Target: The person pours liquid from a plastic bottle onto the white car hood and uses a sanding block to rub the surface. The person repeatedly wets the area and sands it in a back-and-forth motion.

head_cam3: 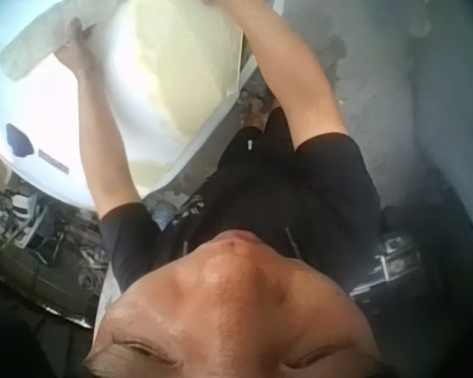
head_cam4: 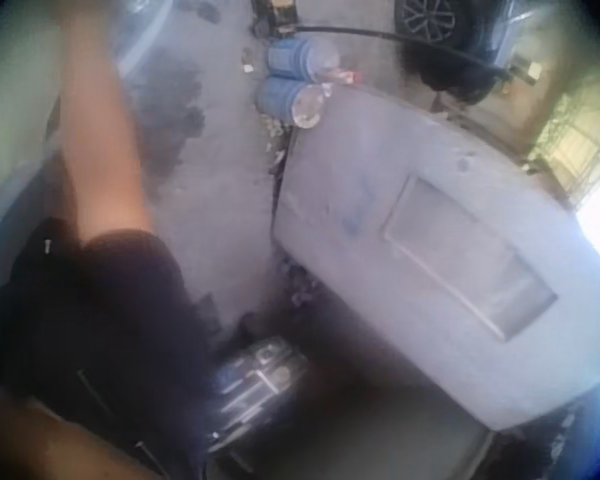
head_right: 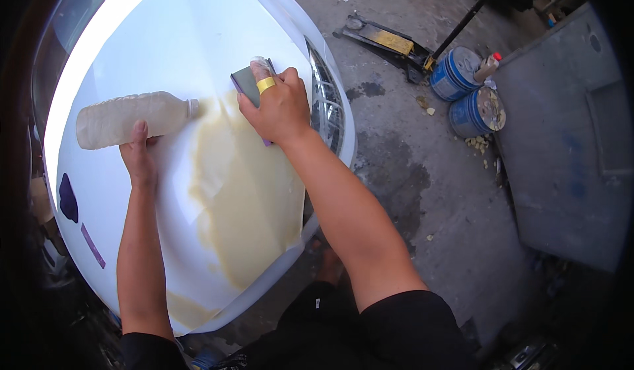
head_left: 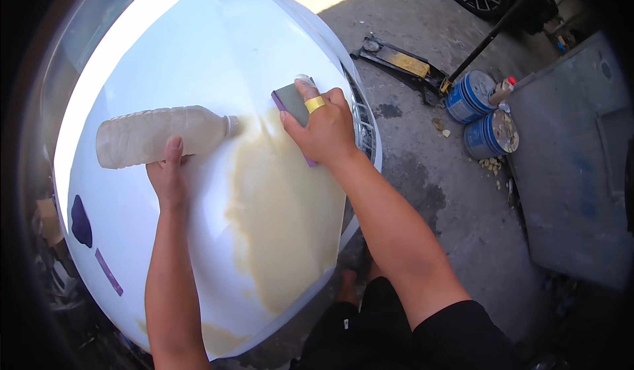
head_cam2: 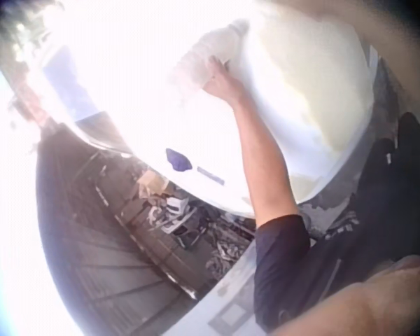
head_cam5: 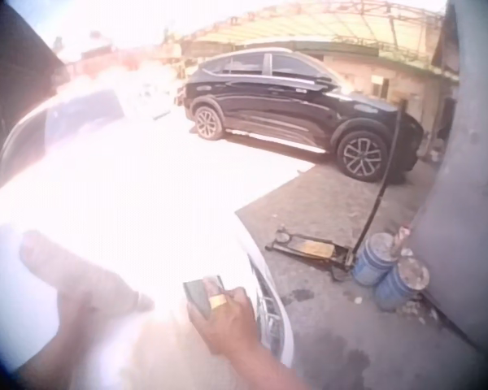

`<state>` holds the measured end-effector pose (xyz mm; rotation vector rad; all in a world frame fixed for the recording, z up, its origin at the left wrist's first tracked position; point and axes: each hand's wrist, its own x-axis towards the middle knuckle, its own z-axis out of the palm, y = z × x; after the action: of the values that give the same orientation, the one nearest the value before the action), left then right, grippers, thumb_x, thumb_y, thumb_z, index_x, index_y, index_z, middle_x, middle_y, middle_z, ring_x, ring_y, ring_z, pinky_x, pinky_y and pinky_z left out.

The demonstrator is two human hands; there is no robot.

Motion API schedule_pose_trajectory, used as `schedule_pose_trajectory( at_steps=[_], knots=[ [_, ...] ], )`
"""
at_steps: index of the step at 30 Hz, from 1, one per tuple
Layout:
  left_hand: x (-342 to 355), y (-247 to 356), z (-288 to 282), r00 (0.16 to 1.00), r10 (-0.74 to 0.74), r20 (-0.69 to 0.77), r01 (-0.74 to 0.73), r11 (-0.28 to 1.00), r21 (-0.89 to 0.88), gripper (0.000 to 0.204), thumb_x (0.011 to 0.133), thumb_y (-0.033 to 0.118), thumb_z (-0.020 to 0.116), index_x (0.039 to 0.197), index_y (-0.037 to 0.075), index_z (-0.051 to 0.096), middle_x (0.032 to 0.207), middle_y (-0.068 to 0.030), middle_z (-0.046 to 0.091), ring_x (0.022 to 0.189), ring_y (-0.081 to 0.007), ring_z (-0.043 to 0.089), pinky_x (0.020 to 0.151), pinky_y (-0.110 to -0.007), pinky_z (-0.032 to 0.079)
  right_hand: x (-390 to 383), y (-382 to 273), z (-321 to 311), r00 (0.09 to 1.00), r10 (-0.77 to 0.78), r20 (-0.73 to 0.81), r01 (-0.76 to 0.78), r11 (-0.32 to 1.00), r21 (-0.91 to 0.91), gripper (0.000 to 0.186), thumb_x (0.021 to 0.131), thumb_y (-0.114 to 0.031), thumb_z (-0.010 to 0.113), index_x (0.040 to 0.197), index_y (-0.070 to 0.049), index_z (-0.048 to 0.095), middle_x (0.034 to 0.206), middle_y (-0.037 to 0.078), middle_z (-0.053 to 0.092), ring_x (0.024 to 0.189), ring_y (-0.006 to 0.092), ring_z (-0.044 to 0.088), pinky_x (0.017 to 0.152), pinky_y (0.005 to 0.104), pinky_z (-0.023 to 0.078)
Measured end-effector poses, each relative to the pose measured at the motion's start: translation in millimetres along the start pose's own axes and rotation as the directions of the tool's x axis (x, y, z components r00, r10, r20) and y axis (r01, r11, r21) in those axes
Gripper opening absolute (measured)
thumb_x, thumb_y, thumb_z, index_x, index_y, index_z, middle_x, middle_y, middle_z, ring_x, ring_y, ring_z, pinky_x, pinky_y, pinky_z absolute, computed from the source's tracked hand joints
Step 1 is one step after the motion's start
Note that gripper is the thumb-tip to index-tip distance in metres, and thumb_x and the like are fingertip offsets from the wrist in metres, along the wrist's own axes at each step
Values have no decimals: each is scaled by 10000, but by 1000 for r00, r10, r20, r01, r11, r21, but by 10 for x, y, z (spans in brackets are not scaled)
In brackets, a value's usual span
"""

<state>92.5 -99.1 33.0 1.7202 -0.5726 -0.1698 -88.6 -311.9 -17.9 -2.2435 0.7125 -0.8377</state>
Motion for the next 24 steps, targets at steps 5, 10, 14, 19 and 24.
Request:
schedule_pose_trajectory(
  at_steps=[5,10,14,19,24],
  knots=[
    [-42,46,5,999,13,-42,-14,1000,-21,543,893,425,712,1211,16,548,1052,-23,575,870,-103,506,745,-260,431,-1354,-107,-92,981,-188,38,172,950,260,655,734,-237,814,1330,-65,603,1163,152,605,1005,277,577,861,368,502],
    [-9,-17,-38,1000,14,11,-13,1000,-25,576,882,424,728,1236,12,537,1078,-34,576,893,-111,514,756,-264,434,-1272,-132,-77,990,-139,28,124,944,306,643,723,-232,825,1314,-97,612,1050,92,672,959,283,567,847,379,499],
    [9,-14,-33,999,36,-17,-34,997,70,611,893,485,678,1264,20,540,1132,-59,604,976,-157,566,793,-297,466,132,-171,132,991,-92,93,79,989,128,594,778,-320,751,1299,-71,614,930,152,663,924,311,546,810,401,487],
    [5,-26,-65,1000,4,-20,-5,999,-40,538,909,367,704,1273,13,525,1146,-54,587,957,-134,548,780,-286,458,-763,-254,22,981,-188,40,174,959,223,662,720,-236,826,1329,-98,605,1017,144,628,974,276,593,837,360,514],
    [-20,-40,-49,999,32,-26,-34,997,-65,501,915,342,697,1255,11,537,1127,-49,598,957,-137,551,784,-291,460,-1567,-199,-154,974,-219,58,191,931,310,726,664,-195,857,1333,-102,588,1137,112,663,1010,277,598,874,369,513]
  ],
)
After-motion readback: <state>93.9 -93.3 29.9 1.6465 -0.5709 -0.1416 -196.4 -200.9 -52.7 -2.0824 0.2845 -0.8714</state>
